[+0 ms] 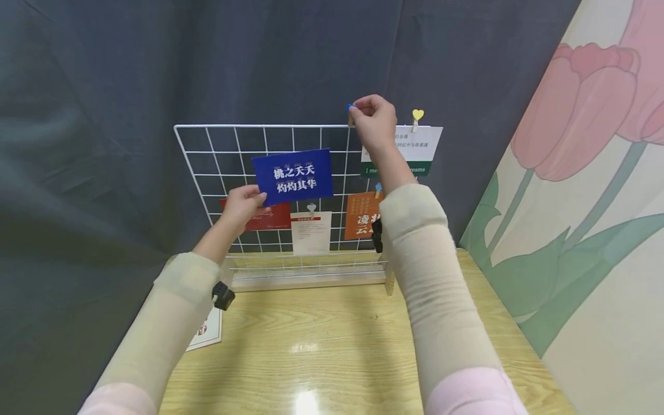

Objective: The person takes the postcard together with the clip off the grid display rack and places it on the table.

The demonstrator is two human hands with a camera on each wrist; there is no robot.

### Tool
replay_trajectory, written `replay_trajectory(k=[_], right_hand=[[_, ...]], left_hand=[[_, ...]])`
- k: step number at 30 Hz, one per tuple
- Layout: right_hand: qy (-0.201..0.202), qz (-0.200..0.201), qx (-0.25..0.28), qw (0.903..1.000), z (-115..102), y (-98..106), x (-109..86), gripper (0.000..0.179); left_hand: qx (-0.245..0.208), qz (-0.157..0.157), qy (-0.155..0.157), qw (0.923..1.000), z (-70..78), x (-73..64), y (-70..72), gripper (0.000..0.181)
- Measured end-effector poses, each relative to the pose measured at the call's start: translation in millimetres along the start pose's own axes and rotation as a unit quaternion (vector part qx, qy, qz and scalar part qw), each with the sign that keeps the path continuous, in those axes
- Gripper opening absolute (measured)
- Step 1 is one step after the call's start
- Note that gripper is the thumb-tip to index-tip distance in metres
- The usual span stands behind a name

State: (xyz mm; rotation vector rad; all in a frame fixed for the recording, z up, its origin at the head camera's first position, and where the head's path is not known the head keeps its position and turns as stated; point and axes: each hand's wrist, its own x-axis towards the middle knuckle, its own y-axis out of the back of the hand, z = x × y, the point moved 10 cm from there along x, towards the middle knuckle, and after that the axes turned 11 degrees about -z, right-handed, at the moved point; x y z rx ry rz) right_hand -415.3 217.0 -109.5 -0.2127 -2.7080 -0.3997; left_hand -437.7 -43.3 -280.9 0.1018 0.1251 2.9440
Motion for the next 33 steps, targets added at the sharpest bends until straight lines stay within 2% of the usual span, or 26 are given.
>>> replay_trajectory(k=[8, 15, 24, 33], right_hand=[[0.023, -0.009, -0.012, 0.9996, -0.2, 2.5, -6.1, 0.017], [0.044, -0.013, -0.014, 0.9989, -3.2, 5.7, -13.4, 0.017], [0.077, -0.012, -0.021, 0.9967, 0.3, 12.7, -25.4, 0.017], [0.091, -0.017, -0.022, 0.9955, 7.5, 17.2, -38.6, 0.015]], left_hand=[[-0.028, -0.012, 0.013, 0.9994, -10.2, -3.6, 1.0, 0.025], [-0.030, -0.015, 0.017, 0.9993, -18.3, -6.1, 5.8, 0.025], [-0.038, -0.024, 0.031, 0.9985, -37.3, -9.6, 9.7, 0.026], [-0.043, -0.026, 0.035, 0.9981, -56.5, -17.4, 17.8, 0.027]])
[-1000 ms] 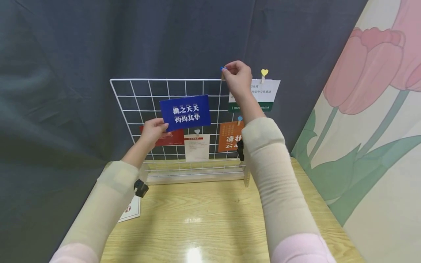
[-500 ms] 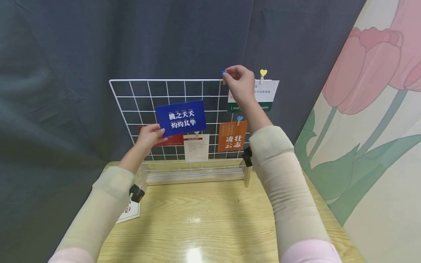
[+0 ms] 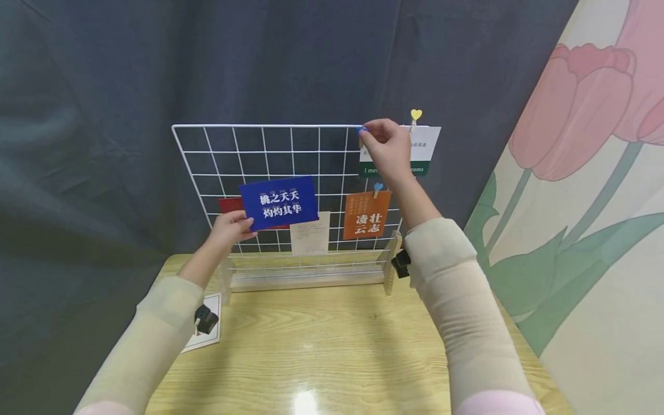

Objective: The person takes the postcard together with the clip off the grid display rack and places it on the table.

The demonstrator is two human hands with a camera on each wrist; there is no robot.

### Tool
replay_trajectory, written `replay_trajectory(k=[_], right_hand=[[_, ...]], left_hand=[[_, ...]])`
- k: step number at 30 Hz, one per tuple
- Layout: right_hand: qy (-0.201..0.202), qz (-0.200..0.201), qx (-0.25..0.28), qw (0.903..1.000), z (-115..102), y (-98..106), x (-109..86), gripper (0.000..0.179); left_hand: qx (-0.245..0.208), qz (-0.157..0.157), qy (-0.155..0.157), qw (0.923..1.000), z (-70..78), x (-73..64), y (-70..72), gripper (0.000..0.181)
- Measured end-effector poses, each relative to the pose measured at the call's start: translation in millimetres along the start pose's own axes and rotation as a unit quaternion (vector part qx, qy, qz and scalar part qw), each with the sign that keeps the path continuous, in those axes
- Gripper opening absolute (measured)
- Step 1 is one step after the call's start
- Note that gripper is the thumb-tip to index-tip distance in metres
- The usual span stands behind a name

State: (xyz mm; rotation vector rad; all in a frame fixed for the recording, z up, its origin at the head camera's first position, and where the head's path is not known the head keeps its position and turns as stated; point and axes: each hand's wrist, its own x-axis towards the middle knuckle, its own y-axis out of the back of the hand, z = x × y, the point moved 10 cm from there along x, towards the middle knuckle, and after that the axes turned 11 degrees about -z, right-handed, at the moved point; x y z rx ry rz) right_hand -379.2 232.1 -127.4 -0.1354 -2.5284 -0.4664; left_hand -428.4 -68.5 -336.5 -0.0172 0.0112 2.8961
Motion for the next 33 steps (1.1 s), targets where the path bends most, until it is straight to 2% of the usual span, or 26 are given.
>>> replay_trajectory(k=[9, 12, 21, 33], right_hand=[[0.011, -0.002, 0.016, 0.9998, 12.0, 2.2, -16.0, 0.014], [0.011, -0.004, 0.007, 0.9999, 17.0, 3.7, -20.3, 0.015], [0.028, -0.020, 0.001, 0.9994, 34.0, 3.2, -34.7, 0.018], [-0.012, -0.038, -0.002, 0.9992, 74.6, -3.6, -65.5, 0.022]], left_hand=[[-0.005, -0.004, 0.026, 0.9996, -19.2, -7.8, 6.6, 0.030], [-0.006, -0.006, 0.035, 0.9993, -26.1, -10.8, 8.3, 0.031], [-0.005, -0.003, 0.044, 0.9990, -42.7, -16.9, 12.3, 0.030], [-0.009, -0.005, 0.046, 0.9989, -75.3, -25.0, 18.1, 0.024]])
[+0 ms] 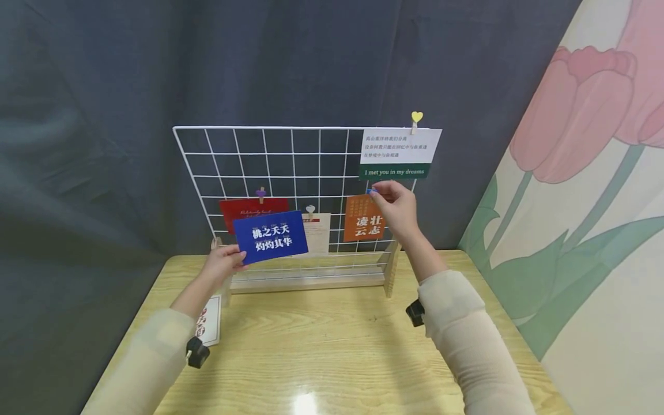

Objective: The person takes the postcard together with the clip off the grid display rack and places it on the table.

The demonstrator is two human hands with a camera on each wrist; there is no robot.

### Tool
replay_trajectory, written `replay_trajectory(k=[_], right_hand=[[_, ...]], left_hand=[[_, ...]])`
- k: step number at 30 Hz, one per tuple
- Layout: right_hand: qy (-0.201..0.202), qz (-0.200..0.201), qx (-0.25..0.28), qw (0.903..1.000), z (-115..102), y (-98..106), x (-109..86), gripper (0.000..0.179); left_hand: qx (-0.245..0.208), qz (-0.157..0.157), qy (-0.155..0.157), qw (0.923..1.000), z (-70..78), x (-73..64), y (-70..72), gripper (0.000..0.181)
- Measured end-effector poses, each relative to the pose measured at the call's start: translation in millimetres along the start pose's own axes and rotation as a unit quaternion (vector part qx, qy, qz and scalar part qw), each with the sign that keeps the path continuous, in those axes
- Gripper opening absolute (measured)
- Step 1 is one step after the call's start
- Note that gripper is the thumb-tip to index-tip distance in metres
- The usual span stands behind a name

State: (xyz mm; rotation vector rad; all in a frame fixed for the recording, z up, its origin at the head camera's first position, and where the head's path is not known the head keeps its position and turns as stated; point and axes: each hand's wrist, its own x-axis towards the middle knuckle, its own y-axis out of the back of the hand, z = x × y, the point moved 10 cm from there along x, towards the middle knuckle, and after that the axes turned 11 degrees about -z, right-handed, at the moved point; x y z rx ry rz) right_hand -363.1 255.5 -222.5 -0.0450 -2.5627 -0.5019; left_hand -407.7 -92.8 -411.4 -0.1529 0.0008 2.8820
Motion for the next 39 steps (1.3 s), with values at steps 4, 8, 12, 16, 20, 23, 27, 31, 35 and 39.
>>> replay_trajectory(k=[4, 8, 12, 16, 20, 23, 27, 31, 35, 39], right_hand=[[-0.019, -0.004, 0.001, 0.9998, 12.4, -3.1, -10.2, 0.020], [-0.034, -0.013, -0.005, 0.9993, 19.9, -4.9, -20.4, 0.022], [-0.054, -0.017, -0.022, 0.9981, 33.7, -3.9, -29.6, 0.023], [-0.078, -0.014, -0.038, 0.9961, 55.6, -0.6, -38.8, 0.023], [-0.096, -0.005, -0.053, 0.9939, 71.8, 4.8, -50.4, 0.022], [-0.108, -0.002, -0.056, 0.9926, 81.8, 8.4, -59.6, 0.022], [-0.118, 0.005, -0.046, 0.9919, 94.1, 12.3, -71.0, 0.020], [-0.132, 0.012, -0.046, 0.9901, 107.2, 15.3, -82.4, 0.019], [-0.150, 0.002, -0.064, 0.9865, 120.0, 16.8, -95.3, 0.020], [-0.169, 0.008, -0.072, 0.9829, 132.9, 23.7, -110.4, 0.020]], left_hand=[[0.001, -0.002, 0.005, 1.0000, -9.8, -3.5, 1.7, 0.023], [-0.010, -0.001, 0.001, 0.9999, -18.1, -6.9, 4.6, 0.023], [-0.022, -0.005, -0.008, 0.9997, -25.5, -10.5, 7.6, 0.024], [-0.014, -0.003, -0.002, 0.9999, -36.7, -16.8, 14.6, 0.021], [0.005, 0.000, 0.015, 0.9999, -49.5, -22.8, 25.1, 0.022], [0.010, 0.000, 0.026, 0.9996, -57.7, -26.8, 31.8, 0.024], [0.002, 0.005, 0.025, 0.9997, -64.4, -31.9, 37.1, 0.027], [-0.001, 0.004, 0.028, 0.9996, -72.4, -38.2, 39.1, 0.029], [0.007, 0.005, 0.049, 0.9988, -84.2, -44.5, 43.2, 0.023], [0.018, 0.006, 0.051, 0.9985, -91.9, -50.3, 47.9, 0.017]])
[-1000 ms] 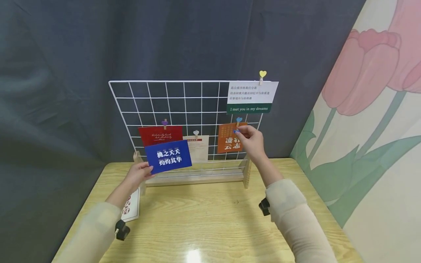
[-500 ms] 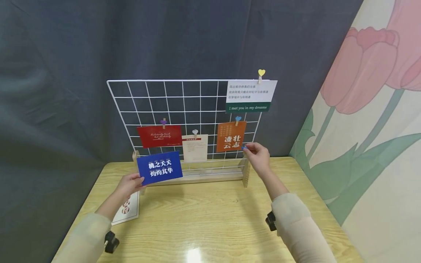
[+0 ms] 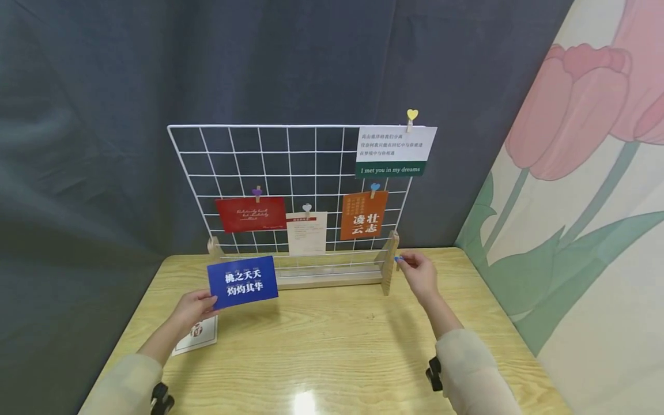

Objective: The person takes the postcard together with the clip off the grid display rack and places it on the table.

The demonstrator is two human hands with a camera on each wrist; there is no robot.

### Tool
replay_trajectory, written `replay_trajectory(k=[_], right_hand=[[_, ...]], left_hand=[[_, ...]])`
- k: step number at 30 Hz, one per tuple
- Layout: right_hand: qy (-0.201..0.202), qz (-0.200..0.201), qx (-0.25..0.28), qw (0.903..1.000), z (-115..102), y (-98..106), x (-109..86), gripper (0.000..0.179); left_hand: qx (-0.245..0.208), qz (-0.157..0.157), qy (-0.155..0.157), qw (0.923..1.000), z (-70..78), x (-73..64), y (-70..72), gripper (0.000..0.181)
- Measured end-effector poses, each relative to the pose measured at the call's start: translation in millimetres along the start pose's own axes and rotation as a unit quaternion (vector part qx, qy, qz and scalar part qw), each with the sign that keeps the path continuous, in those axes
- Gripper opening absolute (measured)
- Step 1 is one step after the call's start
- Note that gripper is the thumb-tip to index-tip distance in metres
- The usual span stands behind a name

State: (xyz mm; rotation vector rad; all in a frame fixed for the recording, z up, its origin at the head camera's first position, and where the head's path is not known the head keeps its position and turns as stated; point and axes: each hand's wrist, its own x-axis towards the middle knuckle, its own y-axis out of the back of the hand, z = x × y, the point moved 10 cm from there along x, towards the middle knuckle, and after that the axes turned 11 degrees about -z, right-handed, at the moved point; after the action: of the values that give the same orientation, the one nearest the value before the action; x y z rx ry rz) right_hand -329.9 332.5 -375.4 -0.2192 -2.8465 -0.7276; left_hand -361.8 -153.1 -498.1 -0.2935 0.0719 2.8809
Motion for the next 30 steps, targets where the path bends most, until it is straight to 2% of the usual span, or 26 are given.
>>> replay_trajectory(k=[4, 9, 19, 22, 23, 26, 29, 30], right_hand=[[-0.027, 0.006, 0.002, 0.9996, 20.3, 5.4, -10.2, 0.020], [-0.061, 0.002, -0.015, 0.9980, 42.5, 10.5, -22.0, 0.023], [-0.095, -0.012, -0.026, 0.9950, 70.8, 9.4, -38.8, 0.026], [-0.104, -0.014, -0.036, 0.9938, 76.2, 9.7, -43.9, 0.027], [-0.109, -0.016, -0.037, 0.9932, 78.6, 9.6, -45.8, 0.027], [-0.123, -0.018, -0.044, 0.9912, 86.5, 10.2, -51.1, 0.029], [-0.134, -0.016, -0.052, 0.9894, 94.7, 11.9, -56.3, 0.028], [-0.137, -0.015, -0.055, 0.9890, 97.3, 12.8, -57.8, 0.027]], left_hand=[[0.015, -0.003, 0.002, 0.9999, -8.7, -5.3, 4.3, 0.023], [0.041, 0.011, 0.020, 0.9989, -22.2, -10.4, 11.8, 0.025], [0.012, 0.005, 0.029, 0.9995, -38.3, -21.6, 14.4, 0.028], [0.010, -0.007, 0.018, 0.9998, -41.4, -23.3, 13.8, 0.029], [0.000, -0.032, -0.008, 0.9995, -47.6, -19.3, 15.3, 0.029], [-0.001, -0.045, -0.011, 0.9989, -50.2, -23.4, 14.7, 0.032], [-0.005, -0.038, 0.002, 0.9993, -54.9, -28.2, 15.8, 0.031], [0.007, -0.014, 0.030, 0.9994, -51.5, -34.6, 14.8, 0.031]])
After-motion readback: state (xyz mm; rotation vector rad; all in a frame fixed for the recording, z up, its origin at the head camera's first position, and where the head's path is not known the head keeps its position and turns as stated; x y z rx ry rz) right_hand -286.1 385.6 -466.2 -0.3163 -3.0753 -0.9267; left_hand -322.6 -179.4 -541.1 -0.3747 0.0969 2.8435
